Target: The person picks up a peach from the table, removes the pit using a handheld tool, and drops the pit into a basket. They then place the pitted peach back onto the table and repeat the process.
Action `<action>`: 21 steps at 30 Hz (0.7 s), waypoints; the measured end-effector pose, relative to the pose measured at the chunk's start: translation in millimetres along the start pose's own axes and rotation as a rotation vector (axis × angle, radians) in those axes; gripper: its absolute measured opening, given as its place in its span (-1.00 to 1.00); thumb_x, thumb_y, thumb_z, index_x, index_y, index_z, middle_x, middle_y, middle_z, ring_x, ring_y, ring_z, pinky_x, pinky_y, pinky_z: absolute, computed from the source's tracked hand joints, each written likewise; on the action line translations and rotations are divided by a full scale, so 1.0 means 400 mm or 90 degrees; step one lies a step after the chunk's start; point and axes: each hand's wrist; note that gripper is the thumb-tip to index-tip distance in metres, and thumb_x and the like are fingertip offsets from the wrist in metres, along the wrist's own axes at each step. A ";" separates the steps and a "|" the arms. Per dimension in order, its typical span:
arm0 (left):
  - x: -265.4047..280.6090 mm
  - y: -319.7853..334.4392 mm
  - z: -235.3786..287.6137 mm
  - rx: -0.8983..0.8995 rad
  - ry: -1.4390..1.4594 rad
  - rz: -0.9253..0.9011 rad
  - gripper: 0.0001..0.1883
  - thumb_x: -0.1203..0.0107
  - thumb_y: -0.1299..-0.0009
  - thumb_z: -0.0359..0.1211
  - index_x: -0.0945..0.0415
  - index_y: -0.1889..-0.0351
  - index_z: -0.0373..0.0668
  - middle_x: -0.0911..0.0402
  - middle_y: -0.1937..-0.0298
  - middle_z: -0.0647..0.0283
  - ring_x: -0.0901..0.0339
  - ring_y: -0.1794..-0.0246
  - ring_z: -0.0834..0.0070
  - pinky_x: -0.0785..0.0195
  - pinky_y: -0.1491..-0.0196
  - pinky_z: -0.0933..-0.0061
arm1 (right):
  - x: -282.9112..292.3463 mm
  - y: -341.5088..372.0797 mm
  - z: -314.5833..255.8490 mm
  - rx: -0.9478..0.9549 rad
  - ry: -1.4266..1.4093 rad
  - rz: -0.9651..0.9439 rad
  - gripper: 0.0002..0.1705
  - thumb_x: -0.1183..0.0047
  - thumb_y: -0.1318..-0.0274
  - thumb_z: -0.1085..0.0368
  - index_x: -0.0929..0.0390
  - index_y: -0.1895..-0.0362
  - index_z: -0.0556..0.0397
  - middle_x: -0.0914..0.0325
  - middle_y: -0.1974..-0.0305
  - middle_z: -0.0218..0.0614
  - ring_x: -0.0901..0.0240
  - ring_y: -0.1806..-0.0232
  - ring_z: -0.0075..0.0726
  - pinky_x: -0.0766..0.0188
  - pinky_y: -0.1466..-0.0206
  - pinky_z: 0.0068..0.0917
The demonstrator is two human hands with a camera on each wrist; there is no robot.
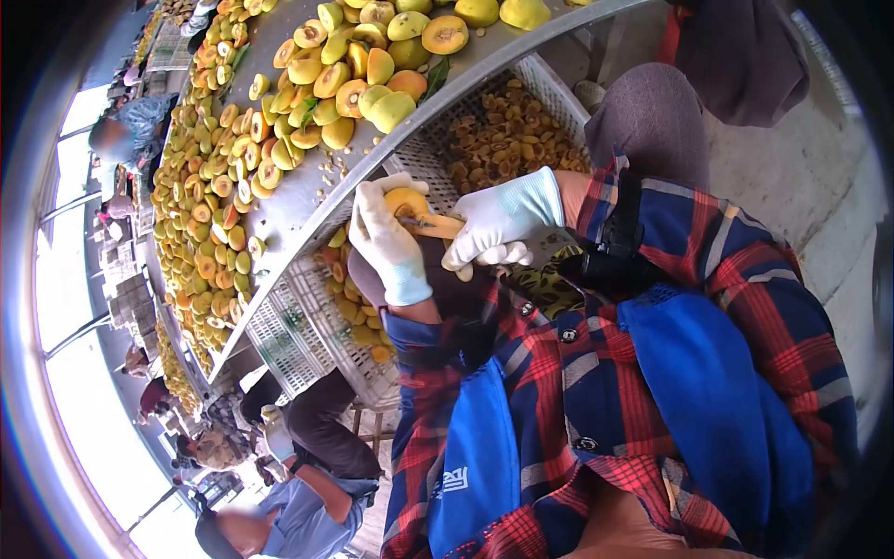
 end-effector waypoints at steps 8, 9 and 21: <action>0.032 -0.002 0.010 -0.040 -0.002 -0.141 -0.44 0.14 -0.55 0.00 -0.57 0.28 -0.38 -0.67 0.40 0.11 -0.55 0.45 0.52 -0.42 0.31 0.57 | -0.028 -0.015 0.012 0.031 0.001 -0.044 -0.66 -0.07 -0.28 0.07 -0.54 0.31 0.13 -0.12 0.77 -0.64 -0.02 0.84 -0.68 0.01 0.77 -0.59; 0.021 0.000 -0.013 -0.040 0.046 -0.083 -0.44 0.15 -0.55 0.03 -0.56 0.25 -0.36 -0.66 0.40 0.10 -0.54 0.48 0.50 -0.41 0.35 0.56 | -0.036 -0.019 0.009 0.058 0.115 0.056 -0.66 -0.10 -0.27 0.08 -0.56 0.35 0.11 -0.14 0.79 -0.63 0.00 0.86 -0.66 0.05 0.80 -0.60; 0.188 -0.058 -0.118 0.126 0.238 0.091 -0.34 0.21 -0.46 0.24 -0.45 -0.04 -0.18 -0.63 0.10 0.11 -0.57 0.41 0.34 -0.31 0.62 0.50 | -0.020 -0.074 0.083 0.162 -0.231 0.043 -0.63 -0.11 -0.24 0.04 -0.60 0.16 0.12 -0.45 0.69 -0.33 -0.41 0.71 -0.36 -0.34 0.60 -0.48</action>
Point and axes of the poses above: each hand's wrist, its own y-axis away from the middle knuckle, its own x-axis out of the back of the hand, z = x × y
